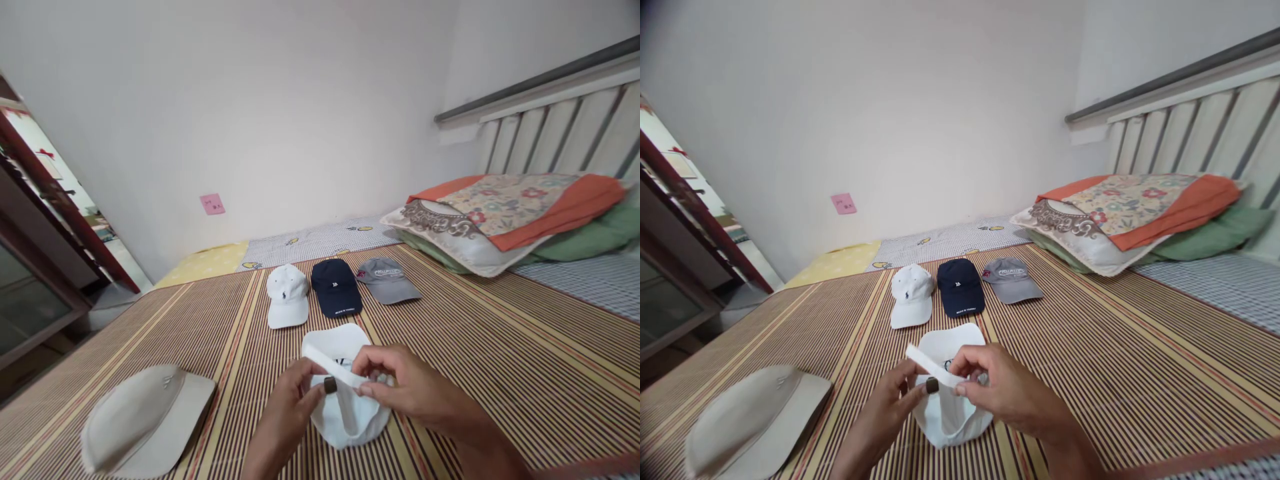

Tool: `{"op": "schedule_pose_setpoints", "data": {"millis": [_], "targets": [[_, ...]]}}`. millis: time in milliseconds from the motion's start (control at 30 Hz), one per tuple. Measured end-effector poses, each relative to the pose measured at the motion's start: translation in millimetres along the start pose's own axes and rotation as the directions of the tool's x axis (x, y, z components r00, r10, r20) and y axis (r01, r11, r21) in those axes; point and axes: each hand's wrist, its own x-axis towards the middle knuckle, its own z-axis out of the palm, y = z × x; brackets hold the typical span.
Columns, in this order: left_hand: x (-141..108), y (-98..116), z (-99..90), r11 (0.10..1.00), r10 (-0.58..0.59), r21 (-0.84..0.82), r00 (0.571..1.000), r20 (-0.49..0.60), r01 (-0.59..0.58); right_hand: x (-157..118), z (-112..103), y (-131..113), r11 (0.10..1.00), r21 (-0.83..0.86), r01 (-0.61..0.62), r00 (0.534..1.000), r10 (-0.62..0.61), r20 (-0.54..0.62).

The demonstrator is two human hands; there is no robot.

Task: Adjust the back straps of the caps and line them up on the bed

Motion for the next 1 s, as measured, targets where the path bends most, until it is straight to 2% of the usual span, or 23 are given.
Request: {"op": "schedule_pose_setpoints", "data": {"millis": [100,200,300,400,600,800,1000], "targets": [[-1.7,6.3,-0.9,0.996,0.014,0.085,0.999,-0.043,-0.011,4.0,3.0,6.4,0.982,0.189,0.028,0.994,-0.007,-0.108],[-1.8,10.2,-0.9,0.996,0.003,0.093,1.0,0.025,-0.005,5.6,3.4,10.2,0.954,0.294,0.063,0.991,-0.025,-0.13],[-0.5,10.8,1.1,1.0,-0.029,0.009,0.995,0.099,0.028,5.7,3.8,11.5,0.957,0.283,0.069,0.992,-0.035,-0.123],[1.0,7.0,2.1,0.994,0.0,-0.11,0.992,0.129,0.014,6.5,5.2,12.4,0.958,0.283,0.049,0.995,-0.022,-0.098],[4.4,-9.0,-1.9,0.957,0.015,-0.288,0.986,0.169,0.035,9.6,8.3,10.8,0.9,0.435,0.041,0.997,-0.009,-0.075],[5.7,-16.5,-5.2,0.94,0.016,-0.336,0.975,0.22,0.06,8.8,12.3,5.1,0.904,0.4,0.153,0.988,-0.129,-0.085],[6.4,-17.9,-6.8,0.929,0.008,-0.363,0.976,0.217,0.073,11.0,13.0,8.8,0.939,0.323,0.123,0.991,-0.1,-0.086]]}}
